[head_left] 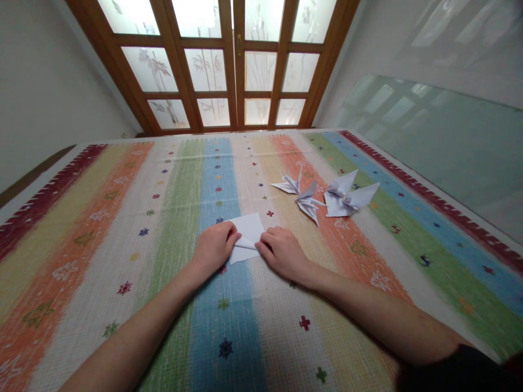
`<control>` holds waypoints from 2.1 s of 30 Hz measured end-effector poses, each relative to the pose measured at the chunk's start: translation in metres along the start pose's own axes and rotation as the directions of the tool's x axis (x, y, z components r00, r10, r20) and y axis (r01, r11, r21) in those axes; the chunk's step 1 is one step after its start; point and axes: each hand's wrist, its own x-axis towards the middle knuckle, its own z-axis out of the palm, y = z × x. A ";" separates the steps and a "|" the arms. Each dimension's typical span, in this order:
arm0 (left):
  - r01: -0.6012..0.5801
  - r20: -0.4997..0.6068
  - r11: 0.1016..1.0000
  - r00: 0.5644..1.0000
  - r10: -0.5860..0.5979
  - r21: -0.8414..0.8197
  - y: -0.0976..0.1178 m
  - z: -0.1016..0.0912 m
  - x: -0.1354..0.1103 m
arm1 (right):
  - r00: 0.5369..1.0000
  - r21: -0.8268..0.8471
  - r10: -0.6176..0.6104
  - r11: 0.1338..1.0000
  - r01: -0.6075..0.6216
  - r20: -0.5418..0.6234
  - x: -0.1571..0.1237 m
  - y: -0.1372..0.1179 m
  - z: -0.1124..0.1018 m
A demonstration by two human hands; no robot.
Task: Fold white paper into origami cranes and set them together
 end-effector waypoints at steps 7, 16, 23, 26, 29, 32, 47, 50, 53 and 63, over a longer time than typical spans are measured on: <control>0.003 0.022 0.989 1.000 -0.007 0.151 0.005 0.001 -0.001 | 0.999 -0.068 0.008 0.998 -0.005 0.041 0.002 -0.004 -0.004; -0.038 0.016 0.954 0.999 0.035 0.296 0.009 0.004 -0.003 | 0.999 -0.096 -0.002 0.995 0.006 0.043 0.004 -0.004 -0.004; -0.240 -0.089 0.871 0.948 0.305 0.430 0.004 0.004 -0.009 | 0.999 -0.098 -0.005 0.995 0.009 0.046 0.006 -0.004 -0.005; -0.489 0.048 0.782 0.857 0.513 0.387 0.006 0.005 -0.016 | 0.999 -0.114 -0.012 0.993 0.015 0.032 0.006 -0.004 -0.002; -0.544 0.104 0.772 0.833 0.543 0.328 0.008 0.012 -0.031 | 1.000 -0.126 -0.017 0.992 0.019 0.020 0.005 -0.005 -0.001; -0.479 0.079 0.826 0.874 0.479 0.298 0.009 0.019 -0.046 | 1.000 -0.117 -0.003 0.993 0.004 0.010 0.004 -0.004 -0.003; -0.350 0.133 0.908 0.936 0.327 0.231 0.008 0.021 -0.056 | 0.997 0.143 0.067 0.988 -0.063 -0.023 -0.014 0.030 -0.022; -0.337 0.122 0.912 0.941 0.317 0.233 0.008 0.022 -0.056 | 0.981 0.184 -0.150 0.968 0.171 -0.122 -0.007 0.031 -0.022; -0.322 0.132 0.915 0.945 0.298 0.242 0.008 0.022 -0.057 | 0.891 0.145 -0.443 0.879 0.454 -0.102 -0.003 0.028 -0.012; -0.356 0.110 0.897 0.934 0.339 0.261 -0.014 0.020 -0.059 | 0.900 0.142 -0.414 0.891 0.431 -0.138 -0.022 0.025 0.000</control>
